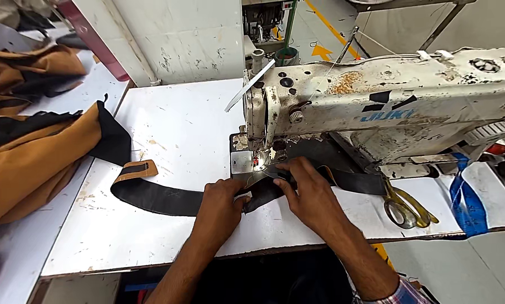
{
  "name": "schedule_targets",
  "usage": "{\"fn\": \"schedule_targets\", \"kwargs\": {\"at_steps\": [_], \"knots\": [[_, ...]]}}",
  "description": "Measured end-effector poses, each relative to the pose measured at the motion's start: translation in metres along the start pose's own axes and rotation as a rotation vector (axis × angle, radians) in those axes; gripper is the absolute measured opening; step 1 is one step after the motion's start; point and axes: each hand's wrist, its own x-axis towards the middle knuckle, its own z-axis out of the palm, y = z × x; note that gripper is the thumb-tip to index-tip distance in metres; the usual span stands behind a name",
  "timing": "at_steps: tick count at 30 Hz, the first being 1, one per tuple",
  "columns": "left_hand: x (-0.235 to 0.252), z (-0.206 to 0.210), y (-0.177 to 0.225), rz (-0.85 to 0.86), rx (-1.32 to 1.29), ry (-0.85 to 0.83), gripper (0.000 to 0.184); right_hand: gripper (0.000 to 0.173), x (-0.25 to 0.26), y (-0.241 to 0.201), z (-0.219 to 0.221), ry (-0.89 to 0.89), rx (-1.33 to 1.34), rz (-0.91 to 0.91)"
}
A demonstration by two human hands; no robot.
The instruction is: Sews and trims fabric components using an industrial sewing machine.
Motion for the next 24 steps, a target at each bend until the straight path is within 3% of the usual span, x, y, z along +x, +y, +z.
{"fn": "schedule_targets", "kwargs": {"at_steps": [3, 7, 17, 21, 24], "knots": [[-0.011, 0.014, 0.001, 0.112, 0.061, 0.178, 0.009, 0.021, 0.01, -0.011, -0.001, -0.016, -0.068, -0.177], [-0.023, 0.029, -0.004, 0.304, 0.169, 0.334, 0.016, 0.011, 0.015, -0.022, -0.002, -0.164, -0.278, -0.258], [-0.03, 0.035, -0.009, 0.439, 0.203, 0.406, 0.02, 0.006, 0.01, -0.026, 0.002, -0.252, -0.257, -0.363], [-0.03, 0.035, -0.009, 0.456, 0.208, 0.401, 0.022, 0.008, 0.002, -0.02, 0.001, -0.214, -0.2, -0.314], [-0.031, 0.032, -0.008, 0.463, 0.205, 0.383, 0.022, 0.018, -0.014, -0.011, -0.015, -0.101, -0.099, -0.162]]}}
